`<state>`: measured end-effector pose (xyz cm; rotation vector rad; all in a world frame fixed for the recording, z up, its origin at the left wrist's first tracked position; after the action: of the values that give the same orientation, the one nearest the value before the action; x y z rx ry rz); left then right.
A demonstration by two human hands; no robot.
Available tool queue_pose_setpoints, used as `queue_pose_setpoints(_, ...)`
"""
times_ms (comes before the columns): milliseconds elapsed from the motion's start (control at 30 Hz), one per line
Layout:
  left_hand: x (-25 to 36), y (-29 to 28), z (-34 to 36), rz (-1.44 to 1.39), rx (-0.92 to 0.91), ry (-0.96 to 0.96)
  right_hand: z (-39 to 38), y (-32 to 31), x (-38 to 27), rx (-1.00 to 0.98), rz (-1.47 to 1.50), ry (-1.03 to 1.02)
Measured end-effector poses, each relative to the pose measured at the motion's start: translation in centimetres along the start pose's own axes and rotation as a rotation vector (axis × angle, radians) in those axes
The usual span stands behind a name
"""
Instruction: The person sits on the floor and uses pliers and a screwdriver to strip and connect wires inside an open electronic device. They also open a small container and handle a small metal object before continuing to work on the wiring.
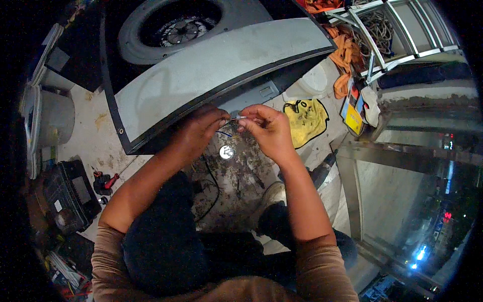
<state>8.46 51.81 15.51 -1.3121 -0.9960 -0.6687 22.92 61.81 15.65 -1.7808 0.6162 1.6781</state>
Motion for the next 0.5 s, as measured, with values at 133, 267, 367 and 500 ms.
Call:
queue_pose_setpoints(133, 0.1, -0.1, 0.0, -0.034, -0.004, -0.002, 0.1, -0.1, -0.5, -0.031, -0.007, 0.0)
queue_pose_setpoints(267, 0.0, 0.0, 0.1, -0.007, 0.005, -0.001, 0.1, -0.1, -0.8, -0.031, 0.015, 0.035)
queue_pose_setpoints(367, -0.2, 0.1, 0.1, -0.04, 0.004, 0.004, 0.1, 0.4, -0.7, -0.04, 0.01, 0.03)
queue_pose_setpoints(500, -0.4, -0.1, 0.0, -0.021, -0.004, -0.022, 0.5, 1.1, -0.4, -0.065, -0.07, -0.029)
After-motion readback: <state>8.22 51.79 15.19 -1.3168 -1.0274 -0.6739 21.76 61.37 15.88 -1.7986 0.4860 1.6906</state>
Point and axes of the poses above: each hand's wrist, its own z-axis towards the middle knuckle, its own y-axis out of the palm, x = y × z, the point moved 4 cm from there along z, towards the middle knuckle, and after that the axes turned 6 degrees about -y, right-handed, at the moved point
